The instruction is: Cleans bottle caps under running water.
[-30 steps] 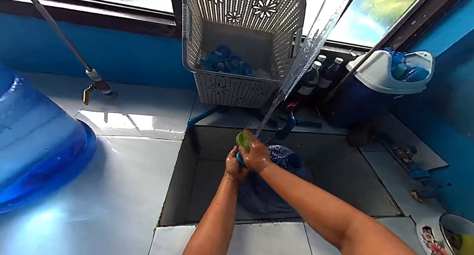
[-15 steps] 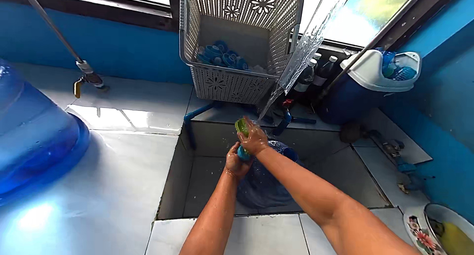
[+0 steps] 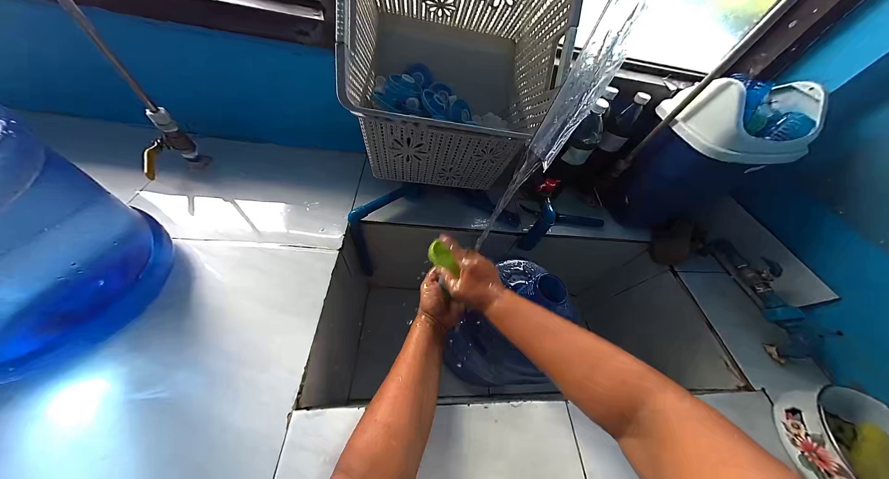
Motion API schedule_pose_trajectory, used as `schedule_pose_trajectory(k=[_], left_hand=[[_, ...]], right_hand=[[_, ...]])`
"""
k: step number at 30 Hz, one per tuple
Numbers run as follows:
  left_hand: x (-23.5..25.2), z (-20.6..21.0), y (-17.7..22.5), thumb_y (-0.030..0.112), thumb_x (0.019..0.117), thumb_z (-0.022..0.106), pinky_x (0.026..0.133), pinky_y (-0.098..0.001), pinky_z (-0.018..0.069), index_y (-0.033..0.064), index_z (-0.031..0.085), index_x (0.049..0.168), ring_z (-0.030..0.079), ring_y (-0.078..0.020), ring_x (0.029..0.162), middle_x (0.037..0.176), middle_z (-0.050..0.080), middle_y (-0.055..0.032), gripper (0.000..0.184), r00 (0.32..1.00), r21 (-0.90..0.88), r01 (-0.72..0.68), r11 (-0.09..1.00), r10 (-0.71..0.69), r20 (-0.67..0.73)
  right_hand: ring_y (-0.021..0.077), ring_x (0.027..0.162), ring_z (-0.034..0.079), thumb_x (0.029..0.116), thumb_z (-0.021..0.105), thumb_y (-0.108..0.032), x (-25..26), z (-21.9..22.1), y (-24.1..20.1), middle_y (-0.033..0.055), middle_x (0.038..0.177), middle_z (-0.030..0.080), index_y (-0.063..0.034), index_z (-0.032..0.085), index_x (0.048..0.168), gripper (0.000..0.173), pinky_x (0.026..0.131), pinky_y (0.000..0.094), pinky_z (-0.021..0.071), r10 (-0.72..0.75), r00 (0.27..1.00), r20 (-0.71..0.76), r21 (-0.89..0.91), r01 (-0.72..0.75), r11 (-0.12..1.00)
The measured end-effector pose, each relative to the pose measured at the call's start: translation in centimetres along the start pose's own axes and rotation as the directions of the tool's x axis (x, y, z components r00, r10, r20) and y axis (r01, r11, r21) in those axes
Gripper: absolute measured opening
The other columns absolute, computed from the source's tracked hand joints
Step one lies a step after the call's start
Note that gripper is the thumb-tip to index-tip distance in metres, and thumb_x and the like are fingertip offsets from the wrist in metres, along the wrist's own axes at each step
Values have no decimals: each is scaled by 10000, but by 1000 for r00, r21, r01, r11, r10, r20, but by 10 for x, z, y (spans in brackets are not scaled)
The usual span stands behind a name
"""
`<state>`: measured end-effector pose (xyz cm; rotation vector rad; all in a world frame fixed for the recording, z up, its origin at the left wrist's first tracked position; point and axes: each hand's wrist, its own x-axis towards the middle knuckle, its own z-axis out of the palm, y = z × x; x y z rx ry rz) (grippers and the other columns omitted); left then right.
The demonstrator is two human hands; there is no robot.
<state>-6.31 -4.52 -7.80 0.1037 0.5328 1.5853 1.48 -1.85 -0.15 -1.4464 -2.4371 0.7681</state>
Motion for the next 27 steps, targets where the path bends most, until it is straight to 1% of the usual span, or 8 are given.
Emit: schedule_pose_trajectory(k=[3,6,9,11,15,17,20,27], left_hand=[[-3,5,3,368,1103,91,718,-336,586,117,589,1043,694,-158,802,867,700,-57,561,999,-50,24,998,-22,28],[10,-12,20,413,1094,9,997,-397,525,32,380,1492,638,-261,1198,1349,608,-180,664,992,-26,10,1000,-7,122],[1,6,5,338,1112,113,783,-349,583,89,577,1071,693,-174,867,920,695,-67,528,1000,9,25,1000,-25,6],[0,9,1,343,1111,109,737,-341,576,103,573,1012,678,-158,793,834,674,-52,532,999,7,49,999,-49,21],[11,-12,26,402,1077,-7,1004,-410,524,24,366,1503,647,-283,1191,1347,615,-193,681,984,-38,62,997,-55,167],[3,-4,36,457,1088,64,950,-441,566,33,509,1398,687,-320,1121,1266,669,-189,688,993,-125,53,991,-39,107],[-6,11,37,370,1080,327,692,-403,643,64,599,918,744,-278,770,846,715,-135,440,995,-204,5,979,-26,-101],[-3,11,29,243,1105,394,692,-289,583,74,559,1062,665,-167,773,902,639,-86,240,984,92,62,994,-45,-175]], right_hand=[[439,1230,620,989,648,-263,-1,11,8,277,1358,614,-91,340,1604,709,1016,608,501,3,991,-137,30,1,1000],[423,1171,673,939,658,-238,-38,38,5,278,1306,658,10,485,1506,642,978,576,541,-156,973,-170,62,169,984],[446,1204,640,1005,626,-254,0,5,20,279,1354,625,-46,419,1560,628,1011,618,497,-16,990,-143,2,17,1000],[443,1232,619,1007,627,-259,11,1,18,271,1401,591,-92,342,1604,683,1015,617,490,53,986,-158,-4,-55,998],[375,1217,659,923,688,-199,-64,42,2,248,1354,644,18,466,1514,668,1043,542,514,-146,984,-100,184,163,969],[351,1129,706,865,730,-165,-96,48,12,231,1275,694,47,545,1444,644,986,531,552,-220,967,-127,271,247,930],[269,1122,712,850,739,-158,-121,36,34,214,1272,699,61,541,1440,660,1002,436,555,-123,980,-157,354,172,919],[-24,789,594,869,716,-127,-122,15,36,187,1276,666,92,450,1482,704,722,139,493,131,933,-335,526,70,847]])
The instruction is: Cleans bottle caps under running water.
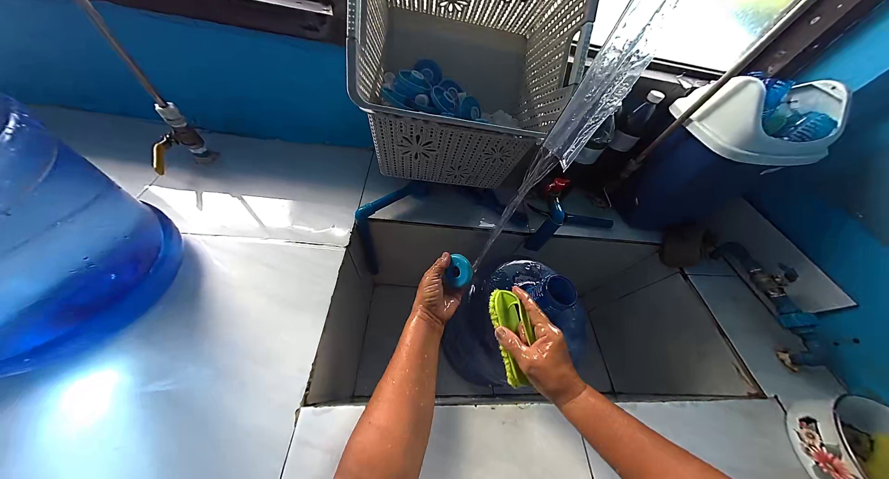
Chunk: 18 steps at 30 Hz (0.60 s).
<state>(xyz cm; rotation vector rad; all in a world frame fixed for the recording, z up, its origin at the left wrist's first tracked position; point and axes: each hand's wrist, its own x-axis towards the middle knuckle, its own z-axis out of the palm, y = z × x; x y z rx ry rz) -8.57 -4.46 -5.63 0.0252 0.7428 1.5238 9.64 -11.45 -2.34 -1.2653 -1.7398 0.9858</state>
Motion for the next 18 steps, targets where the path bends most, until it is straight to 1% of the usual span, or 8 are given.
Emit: schedule_pose_trajectory(k=[2,3,5,7,11,13,16,18], left_hand=[[2,6,-7,269,1109,348,503,-222,491,99,505,898,568,-108,555,706,576,-42,314,992,117,-67,991,79,-99],[3,9,-16,256,1121,334,507,-201,463,86,505,858,529,-78,531,653,544,-17,357,975,222,-148,964,180,-131],[-7,8,-35,152,1121,335,770,-294,516,-56,601,1097,588,-129,790,868,613,-90,338,957,378,-259,889,289,-24],[-8,11,-48,119,1089,383,660,-265,538,5,616,1044,621,-87,709,791,642,-36,263,944,364,-306,880,330,-5],[-2,-6,-9,142,1117,351,765,-275,485,-103,580,1086,551,-101,788,868,568,-97,337,911,545,-301,782,405,-78],[-1,-2,-8,168,1127,332,779,-283,467,-86,573,1092,528,-105,799,871,543,-83,352,921,538,-295,790,384,-60],[-6,6,-38,26,1027,418,707,-257,543,1,592,1030,619,-58,735,791,625,-9,175,939,428,-329,842,339,54],[-13,5,-33,60,1069,340,705,-255,533,-4,560,1067,601,-69,731,802,594,-23,229,951,359,-299,884,307,36]], right_hand=[[82,991,683,885,711,-155,8,11,-4,213,1336,650,91,474,1470,678,874,224,547,-69,997,19,-78,71,994],[183,1105,694,906,696,-185,20,19,-10,229,1355,643,81,480,1475,664,963,321,550,-87,994,63,-155,96,983],[370,1161,678,955,664,-223,65,33,-28,274,1286,666,55,457,1502,648,1016,523,522,-81,989,123,-292,114,950],[429,1135,665,983,684,-238,106,37,-46,278,1249,673,-43,407,1561,669,985,612,503,-2,986,164,-326,57,944],[380,1197,656,969,643,-263,71,51,-40,234,1311,665,-82,392,1584,688,1032,563,497,29,936,351,-414,128,901],[398,1187,661,968,643,-248,72,47,-37,253,1280,677,-34,449,1541,642,1025,571,500,17,939,342,-430,140,892],[434,1110,675,977,683,-240,110,43,-45,265,1208,689,-103,396,1580,681,953,623,516,22,973,229,-434,82,897],[395,1122,682,962,677,-243,92,46,-32,237,1243,687,-113,396,1585,696,961,588,533,-46,975,217,-392,131,911]])
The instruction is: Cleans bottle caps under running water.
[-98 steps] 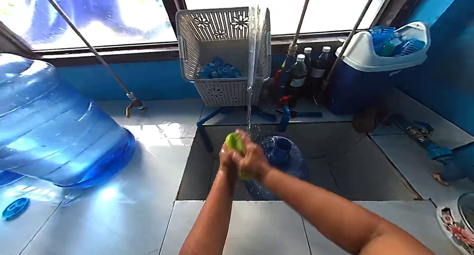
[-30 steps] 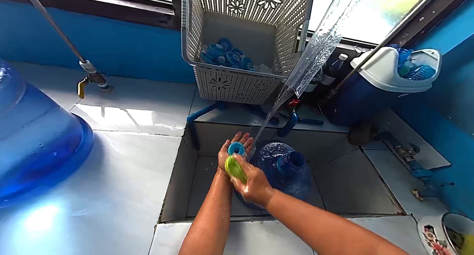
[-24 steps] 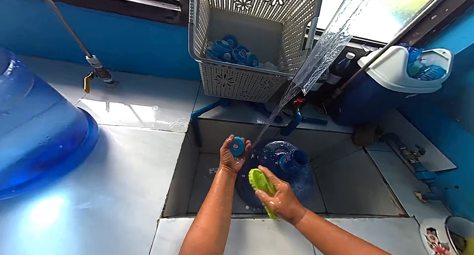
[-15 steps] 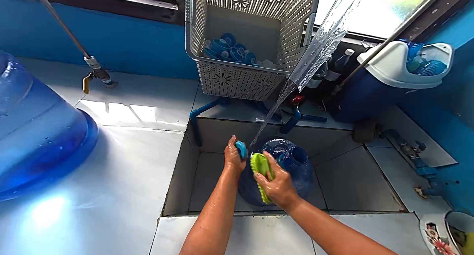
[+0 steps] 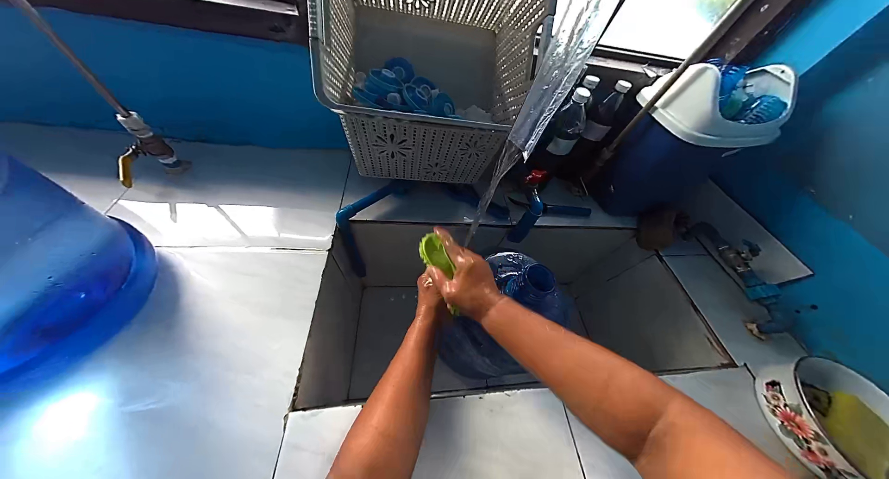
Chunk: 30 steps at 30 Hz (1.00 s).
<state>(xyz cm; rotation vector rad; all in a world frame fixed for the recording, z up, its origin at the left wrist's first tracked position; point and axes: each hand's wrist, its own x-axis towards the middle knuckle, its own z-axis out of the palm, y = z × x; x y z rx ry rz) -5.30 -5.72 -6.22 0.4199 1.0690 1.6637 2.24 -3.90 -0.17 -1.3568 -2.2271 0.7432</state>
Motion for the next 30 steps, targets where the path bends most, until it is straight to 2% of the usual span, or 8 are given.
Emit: schedule_pose_trajectory(k=[4,6,10,16,20,23,27,30], left_hand=[[21,-16,21,539,1094,129,380,-191,363,200,437,643,412,-50,374,471,432,67,643,978,-319,207,925,-185,98],[17,-14,18,579,1077,148,386,-184,378,195,463,702,440,-43,398,508,469,64,623,940,-238,319,917,-275,200],[17,12,4,47,997,421,432,-154,405,141,499,881,445,-16,452,600,490,64,168,928,85,296,951,-307,211],[43,62,12,501,1096,101,483,-273,494,91,539,933,584,-161,556,750,628,-71,623,902,201,416,887,-431,34],[49,65,17,324,1126,217,709,-368,601,34,542,1199,692,-242,821,1018,665,-130,442,894,184,401,897,-428,135],[52,62,12,194,1113,254,859,-432,591,0,501,1316,700,-308,997,1159,668,-191,374,895,21,397,918,-392,212],[41,76,2,23,1028,244,868,-401,571,-33,478,1332,689,-269,977,1147,661,-187,388,943,-23,290,957,-281,179],[19,92,17,-23,1017,237,921,-372,507,11,470,1388,609,-204,1069,1266,595,-133,439,971,10,141,990,-141,193]], right_hand=[[354,1206,661,926,695,-204,-93,11,42,228,1313,670,-21,466,1527,668,1070,529,491,7,981,194,151,-37,988],[278,1152,696,879,731,-168,-117,-11,59,218,1279,694,38,524,1465,656,1042,433,527,-38,999,33,273,27,962],[194,1148,669,885,749,-158,-127,-107,99,191,1342,651,8,481,1500,692,1029,345,519,165,985,50,324,-172,930],[499,1185,616,946,748,-213,-134,-222,255,338,1304,605,-19,384,1532,717,1017,661,473,646,715,-267,28,-664,747],[584,1401,385,921,746,-151,-131,-269,323,400,1521,373,36,326,1563,790,1106,728,337,724,598,-345,-211,-801,561],[621,1469,208,924,743,-142,-91,-256,268,436,1547,292,119,370,1515,746,1170,762,152,464,802,-376,-346,-585,733],[435,1268,590,1064,535,-211,-8,-166,155,286,1323,623,40,622,1341,384,1090,595,447,-53,992,-116,-217,27,976],[372,1177,647,1113,413,-218,35,-111,91,270,1240,667,54,612,1332,402,1066,540,468,-1,964,264,125,-34,992]])
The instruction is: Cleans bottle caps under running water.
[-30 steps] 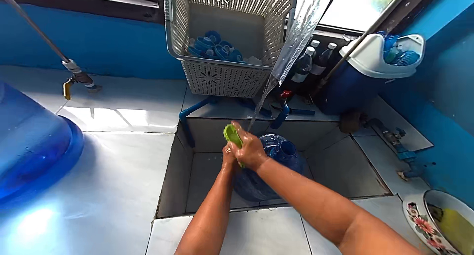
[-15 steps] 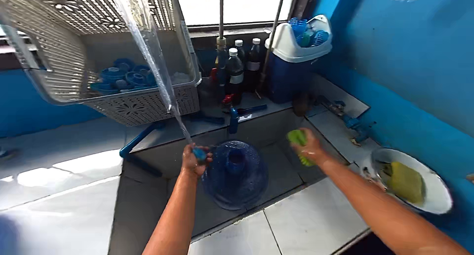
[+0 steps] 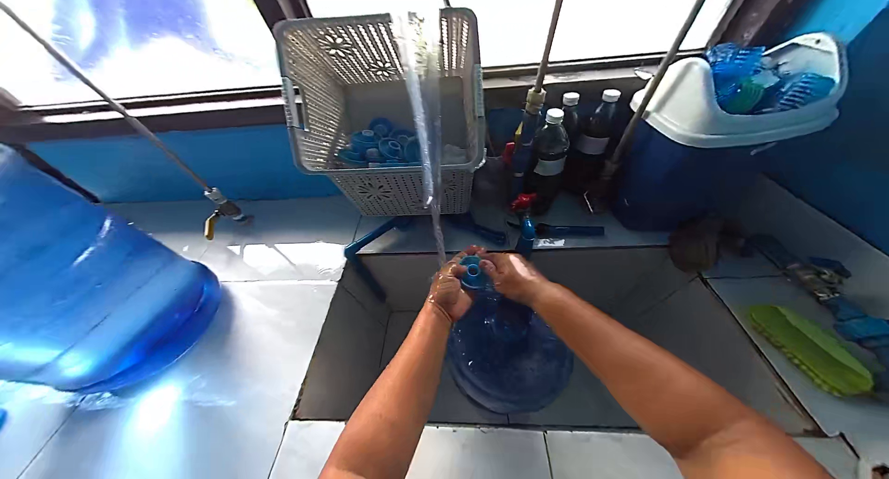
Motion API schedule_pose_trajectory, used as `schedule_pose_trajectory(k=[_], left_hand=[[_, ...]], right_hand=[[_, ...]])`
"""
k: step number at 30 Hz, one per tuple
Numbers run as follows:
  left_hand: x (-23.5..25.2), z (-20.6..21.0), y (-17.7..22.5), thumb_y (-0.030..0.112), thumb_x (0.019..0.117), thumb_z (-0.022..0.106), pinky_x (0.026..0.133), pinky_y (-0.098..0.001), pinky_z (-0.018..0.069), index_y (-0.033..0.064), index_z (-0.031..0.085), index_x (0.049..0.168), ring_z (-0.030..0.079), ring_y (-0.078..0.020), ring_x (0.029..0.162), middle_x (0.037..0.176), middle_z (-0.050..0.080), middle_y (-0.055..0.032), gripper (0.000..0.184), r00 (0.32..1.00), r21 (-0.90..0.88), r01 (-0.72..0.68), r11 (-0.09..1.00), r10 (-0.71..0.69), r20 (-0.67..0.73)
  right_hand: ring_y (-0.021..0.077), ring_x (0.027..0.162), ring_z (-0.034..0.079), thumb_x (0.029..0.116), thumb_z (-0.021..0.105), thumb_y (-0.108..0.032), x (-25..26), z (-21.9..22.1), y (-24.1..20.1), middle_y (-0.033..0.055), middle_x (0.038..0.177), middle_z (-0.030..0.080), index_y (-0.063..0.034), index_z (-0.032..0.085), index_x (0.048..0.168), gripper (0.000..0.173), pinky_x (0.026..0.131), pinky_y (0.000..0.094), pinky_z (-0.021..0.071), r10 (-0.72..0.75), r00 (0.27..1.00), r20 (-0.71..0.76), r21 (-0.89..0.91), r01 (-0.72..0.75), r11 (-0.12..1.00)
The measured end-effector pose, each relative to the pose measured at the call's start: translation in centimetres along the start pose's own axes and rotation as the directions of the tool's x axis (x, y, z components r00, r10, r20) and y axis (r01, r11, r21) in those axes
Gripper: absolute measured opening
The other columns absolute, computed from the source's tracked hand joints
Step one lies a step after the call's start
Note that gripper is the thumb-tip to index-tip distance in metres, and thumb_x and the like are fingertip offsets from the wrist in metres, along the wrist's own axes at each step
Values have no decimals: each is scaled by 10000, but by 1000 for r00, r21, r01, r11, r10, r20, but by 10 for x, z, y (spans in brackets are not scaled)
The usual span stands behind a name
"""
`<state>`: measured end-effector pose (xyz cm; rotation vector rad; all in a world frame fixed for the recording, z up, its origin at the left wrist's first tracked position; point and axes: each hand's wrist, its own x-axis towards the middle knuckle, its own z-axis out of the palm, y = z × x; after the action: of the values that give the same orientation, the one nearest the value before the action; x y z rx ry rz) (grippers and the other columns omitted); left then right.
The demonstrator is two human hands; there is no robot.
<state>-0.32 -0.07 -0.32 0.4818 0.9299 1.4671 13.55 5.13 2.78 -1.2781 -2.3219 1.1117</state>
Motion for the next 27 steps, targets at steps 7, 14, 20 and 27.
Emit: schedule_pose_trajectory(k=[7,14,20,27], left_hand=[[-39,-35,58,14,1041,467,811,-360,573,-56,542,1324,664,-173,906,1130,648,-165,301,962,796,-11,605,-210,172],[-51,-47,59,0,1043,361,811,-375,601,-111,566,1254,701,-200,861,1048,676,-199,315,980,656,-160,738,196,19],[-39,-51,62,-24,1009,504,751,-345,600,-105,601,1195,689,-169,748,934,691,-156,225,997,770,-65,635,5,80],[-29,-62,61,-66,910,643,810,-370,587,-85,645,1156,692,-181,832,996,701,-158,246,985,836,-64,544,-100,140]], right_hand=[[516,1011,680,1064,445,-116,20,3,-63,319,1038,693,90,646,1150,300,865,672,503,-335,807,486,-591,586,554],[436,1184,638,1074,433,-116,26,38,-72,327,1248,637,123,568,1323,370,1053,551,478,-248,963,109,-292,269,918],[483,1136,646,1022,433,17,23,24,-92,334,1192,653,123,599,1237,291,979,637,477,-215,908,360,-574,397,716],[522,1160,621,1014,503,-23,20,35,-88,338,1188,654,104,597,1243,278,984,678,457,-97,922,376,-603,323,730]])
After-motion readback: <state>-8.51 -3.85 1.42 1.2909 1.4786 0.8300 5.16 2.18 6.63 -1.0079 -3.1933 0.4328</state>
